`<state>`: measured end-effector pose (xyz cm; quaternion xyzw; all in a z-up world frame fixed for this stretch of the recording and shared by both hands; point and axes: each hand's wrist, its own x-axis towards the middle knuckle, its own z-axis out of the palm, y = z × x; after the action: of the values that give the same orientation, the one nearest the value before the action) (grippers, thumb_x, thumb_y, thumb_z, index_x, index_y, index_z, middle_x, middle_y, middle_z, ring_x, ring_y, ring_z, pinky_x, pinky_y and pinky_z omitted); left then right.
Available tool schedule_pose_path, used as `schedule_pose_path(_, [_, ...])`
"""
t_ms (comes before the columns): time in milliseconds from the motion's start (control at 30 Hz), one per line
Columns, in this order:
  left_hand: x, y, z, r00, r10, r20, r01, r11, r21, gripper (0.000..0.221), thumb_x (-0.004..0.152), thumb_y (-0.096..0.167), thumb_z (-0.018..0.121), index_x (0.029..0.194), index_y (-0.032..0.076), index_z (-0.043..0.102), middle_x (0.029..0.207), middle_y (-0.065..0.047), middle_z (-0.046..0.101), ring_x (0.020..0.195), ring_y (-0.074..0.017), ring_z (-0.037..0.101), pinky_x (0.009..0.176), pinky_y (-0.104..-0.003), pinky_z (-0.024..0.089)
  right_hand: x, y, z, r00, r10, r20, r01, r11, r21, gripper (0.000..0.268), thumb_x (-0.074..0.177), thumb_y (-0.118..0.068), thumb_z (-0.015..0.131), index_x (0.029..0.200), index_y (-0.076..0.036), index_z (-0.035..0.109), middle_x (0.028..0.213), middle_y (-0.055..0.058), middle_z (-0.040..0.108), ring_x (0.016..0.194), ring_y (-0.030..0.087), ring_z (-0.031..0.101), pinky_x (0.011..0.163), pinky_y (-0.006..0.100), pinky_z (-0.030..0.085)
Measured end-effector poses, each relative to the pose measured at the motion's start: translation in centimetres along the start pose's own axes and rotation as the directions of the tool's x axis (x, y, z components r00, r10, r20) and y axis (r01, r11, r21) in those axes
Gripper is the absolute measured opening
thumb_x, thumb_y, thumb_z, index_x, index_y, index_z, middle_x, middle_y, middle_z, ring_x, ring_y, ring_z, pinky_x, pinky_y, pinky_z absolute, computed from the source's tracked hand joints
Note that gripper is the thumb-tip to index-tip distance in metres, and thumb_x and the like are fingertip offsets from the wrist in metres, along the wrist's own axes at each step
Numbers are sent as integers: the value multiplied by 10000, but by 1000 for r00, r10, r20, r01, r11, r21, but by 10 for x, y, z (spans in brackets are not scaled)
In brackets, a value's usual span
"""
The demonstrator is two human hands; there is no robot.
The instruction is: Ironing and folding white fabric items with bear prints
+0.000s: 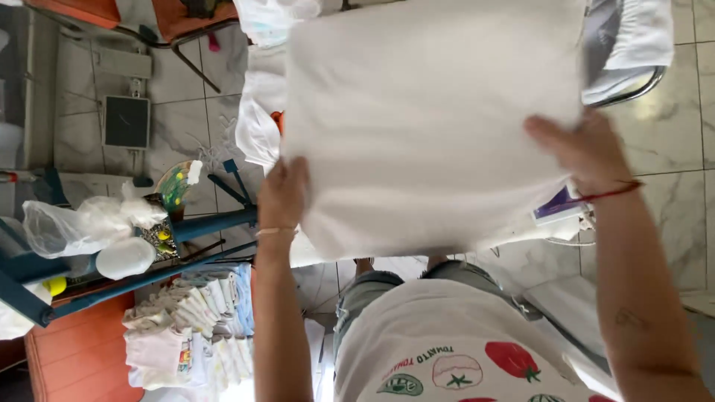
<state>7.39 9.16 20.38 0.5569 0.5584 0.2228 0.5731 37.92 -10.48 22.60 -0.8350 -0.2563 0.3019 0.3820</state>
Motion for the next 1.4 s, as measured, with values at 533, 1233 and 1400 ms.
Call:
schedule_pose_path(533, [-17, -217, 29, 955, -294, 35, 269, 910, 316, 447, 777, 478, 541, 900, 49, 562, 798, -168, 589, 835, -320, 565, 689, -445, 417, -36, 211, 96, 864, 502, -20, -476, 830, 290, 213, 803, -349, 594, 826, -154, 512, 710, -24, 506, 677, 119, 542, 648, 273, 462])
schedule_pose_path(1233, [-52, -224, 22, 906, -422, 9, 412, 888, 204, 293, 803, 371, 571, 809, 78, 562, 638, -53, 597, 608, -156, 611, 595, -293, 461, -47, 199, 101, 913, 399, 84, -385, 773, 504, 200, 853, -132, 540, 1010, -12, 565, 767, 98, 572, 626, 165, 578, 553, 249, 512])
schedule_pose_path(1400, [-52, -227, 27, 897, -442, 25, 439, 895, 74, 302, 799, 373, 585, 818, 71, 581, 666, -57, 591, 613, -154, 606, 576, -234, 463, -36, 194, 99, 973, 214, 82, -228, 946, 230, 244, 797, 31, 550, 1039, 40, 577, 947, 192, 572, 770, 280, 574, 601, 358, 502])
